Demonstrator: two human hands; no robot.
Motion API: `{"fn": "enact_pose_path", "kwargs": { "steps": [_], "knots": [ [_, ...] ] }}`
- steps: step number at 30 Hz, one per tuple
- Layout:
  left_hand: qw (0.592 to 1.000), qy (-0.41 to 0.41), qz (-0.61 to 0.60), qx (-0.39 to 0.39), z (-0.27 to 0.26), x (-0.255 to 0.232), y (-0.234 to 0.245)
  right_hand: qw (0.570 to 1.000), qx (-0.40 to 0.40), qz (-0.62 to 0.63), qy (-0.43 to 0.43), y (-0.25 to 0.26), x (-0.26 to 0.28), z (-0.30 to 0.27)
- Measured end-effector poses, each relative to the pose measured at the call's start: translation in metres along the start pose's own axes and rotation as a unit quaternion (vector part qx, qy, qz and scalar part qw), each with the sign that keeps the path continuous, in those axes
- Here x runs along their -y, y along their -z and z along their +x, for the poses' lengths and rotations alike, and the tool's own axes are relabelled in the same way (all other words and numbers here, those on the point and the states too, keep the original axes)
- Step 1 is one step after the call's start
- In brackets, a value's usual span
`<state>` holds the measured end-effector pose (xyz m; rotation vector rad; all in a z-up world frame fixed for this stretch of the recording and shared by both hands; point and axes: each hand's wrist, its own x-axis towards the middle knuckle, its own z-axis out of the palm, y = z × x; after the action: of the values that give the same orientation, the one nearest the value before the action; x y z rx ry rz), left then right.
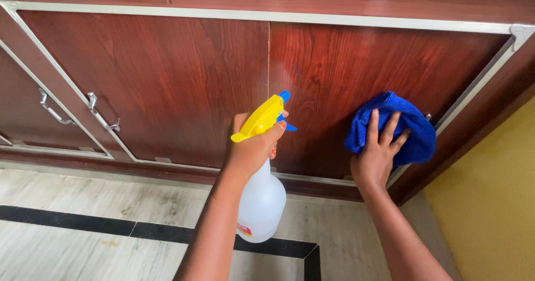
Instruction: The person sprays liquid from a bottle and wipes the wooden panels and metal handles of a wardrobe using a blue cloth.
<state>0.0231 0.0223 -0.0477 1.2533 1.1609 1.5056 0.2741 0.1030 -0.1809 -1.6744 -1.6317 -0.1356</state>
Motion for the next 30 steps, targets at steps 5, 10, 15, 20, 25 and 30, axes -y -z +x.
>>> {"fn": "enact_pose_path", "kwargs": {
  "steps": [5,10,15,20,25,30],
  "knots": [
    [0.999,0.003,0.034,-0.021,-0.001,-0.005,0.009,0.999,-0.050,0.001,0.015,-0.012,0.009,0.003],
    [0.998,-0.006,0.044,-0.038,0.002,-0.004,0.021,0.997,-0.045,0.001,0.062,-0.012,0.045,0.009],
    [0.998,0.001,0.034,-0.050,0.005,-0.001,0.028,0.990,-0.049,-0.049,0.123,-0.022,0.094,0.013],
    [0.996,0.001,0.047,-0.070,0.006,0.003,0.028,0.968,-0.091,-0.098,0.213,-0.040,0.122,0.008],
    [0.998,-0.016,0.029,-0.059,0.009,0.011,0.025,0.956,-0.043,-0.110,0.269,-0.050,0.128,-0.003],
    [0.997,-0.008,0.039,-0.062,0.010,0.015,0.021,0.951,-0.019,-0.114,0.287,-0.045,0.110,0.002]
  ]
}}
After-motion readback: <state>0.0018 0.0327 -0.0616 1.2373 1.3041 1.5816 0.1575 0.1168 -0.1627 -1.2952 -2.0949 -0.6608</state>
